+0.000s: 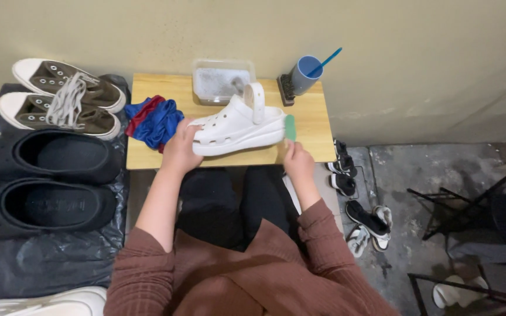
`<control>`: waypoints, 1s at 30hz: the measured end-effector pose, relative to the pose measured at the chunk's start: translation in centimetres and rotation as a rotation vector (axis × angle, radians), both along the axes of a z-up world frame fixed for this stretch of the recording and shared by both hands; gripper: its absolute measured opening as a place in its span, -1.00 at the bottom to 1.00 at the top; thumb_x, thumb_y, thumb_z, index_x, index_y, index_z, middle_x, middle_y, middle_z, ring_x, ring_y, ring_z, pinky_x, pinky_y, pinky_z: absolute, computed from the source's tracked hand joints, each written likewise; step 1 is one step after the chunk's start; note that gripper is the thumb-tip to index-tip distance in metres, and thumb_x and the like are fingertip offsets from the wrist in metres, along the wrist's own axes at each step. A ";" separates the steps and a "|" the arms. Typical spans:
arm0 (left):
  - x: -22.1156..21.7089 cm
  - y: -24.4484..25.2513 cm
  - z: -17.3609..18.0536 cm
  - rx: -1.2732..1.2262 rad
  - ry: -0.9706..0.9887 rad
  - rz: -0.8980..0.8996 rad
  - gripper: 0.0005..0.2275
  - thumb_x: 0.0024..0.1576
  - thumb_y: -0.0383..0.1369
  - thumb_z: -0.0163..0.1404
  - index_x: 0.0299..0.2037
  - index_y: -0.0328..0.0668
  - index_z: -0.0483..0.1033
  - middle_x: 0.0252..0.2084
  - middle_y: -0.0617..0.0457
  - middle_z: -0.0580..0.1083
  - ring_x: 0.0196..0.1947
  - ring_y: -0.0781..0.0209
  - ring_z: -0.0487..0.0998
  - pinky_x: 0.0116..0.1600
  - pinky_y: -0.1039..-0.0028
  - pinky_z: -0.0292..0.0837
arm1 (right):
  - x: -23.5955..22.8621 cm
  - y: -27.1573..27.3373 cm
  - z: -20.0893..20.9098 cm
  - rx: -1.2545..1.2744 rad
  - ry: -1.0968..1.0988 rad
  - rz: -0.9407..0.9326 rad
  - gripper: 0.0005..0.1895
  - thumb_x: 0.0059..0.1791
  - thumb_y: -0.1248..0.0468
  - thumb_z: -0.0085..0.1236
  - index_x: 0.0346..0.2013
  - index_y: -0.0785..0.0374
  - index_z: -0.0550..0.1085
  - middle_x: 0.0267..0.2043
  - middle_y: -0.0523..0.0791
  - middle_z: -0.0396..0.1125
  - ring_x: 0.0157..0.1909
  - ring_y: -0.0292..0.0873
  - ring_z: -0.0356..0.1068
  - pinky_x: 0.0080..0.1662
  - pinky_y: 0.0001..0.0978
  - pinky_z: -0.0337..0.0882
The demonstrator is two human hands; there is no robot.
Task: The person scrubs a white clog-style shoe with a green brush, working on the exterior, interior, and sole. The shoe is repeatedly turned and repositioned on a small wooden table while being cleaned.
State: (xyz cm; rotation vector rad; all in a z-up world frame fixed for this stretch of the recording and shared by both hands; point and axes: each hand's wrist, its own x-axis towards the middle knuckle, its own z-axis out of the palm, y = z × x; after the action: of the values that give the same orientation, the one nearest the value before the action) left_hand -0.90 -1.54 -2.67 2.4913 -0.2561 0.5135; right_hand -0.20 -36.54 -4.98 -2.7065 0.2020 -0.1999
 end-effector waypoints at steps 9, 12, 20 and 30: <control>-1.0 0.3 -3.6 0.088 -0.166 -0.074 -0.33 -0.25 -0.42 0.23 0.14 -0.13 0.25 0.36 -0.29 0.22 0.25 -0.35 0.41 0.28 0.09 0.37 | -1.1 -3.2 0.4 0.969 0.119 -0.150 -0.62 0.16 0.13 -0.02 -0.29 0.40 0.53 -0.80 -0.17 0.00 -0.80 -0.33 0.00 -0.72 -0.56 -0.03; -2.0 0.2 -4.0 0.042 -0.199 -0.116 -0.29 -0.30 -0.20 0.30 0.09 -0.22 0.29 0.39 -0.40 0.21 0.38 -0.33 0.28 0.45 0.07 0.17 | -1.9 -2.9 1.6 1.195 0.178 -0.154 -0.62 0.16 0.12 -0.03 -0.25 0.43 0.49 -0.76 -0.19 -0.09 -0.79 -0.36 -0.10 -0.69 -0.58 -0.13; -2.2 -0.5 -2.3 -0.054 -0.048 -0.024 -0.11 -0.23 0.12 0.37 0.21 -0.25 0.25 0.33 -0.31 0.27 0.36 -0.19 0.32 0.50 0.13 0.08 | -3.1 -1.4 1.4 1.047 -0.098 -0.069 -0.78 0.18 0.19 -0.07 -0.03 0.25 0.45 -0.71 -0.22 0.06 -0.70 -0.41 0.04 -0.65 -0.63 -0.02; -1.0 -0.9 1.1 -0.269 0.212 -0.018 0.27 -0.39 -0.10 0.51 0.47 -0.30 -0.18 0.24 -0.21 0.44 0.21 -0.28 0.47 0.35 0.00 0.37 | -7.8 14.1 9.1 -0.382 -0.073 0.596 -0.53 0.06 0.14 -0.15 0.22 0.25 0.35 -0.40 0.07 0.46 -0.34 0.14 0.56 -0.30 -0.04 0.54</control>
State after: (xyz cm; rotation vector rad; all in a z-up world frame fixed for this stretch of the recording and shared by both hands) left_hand -1.92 -2.39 -1.55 2.2554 -0.1169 0.2543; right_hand -7.97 -22.43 4.15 -2.9751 -0.7255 -0.1682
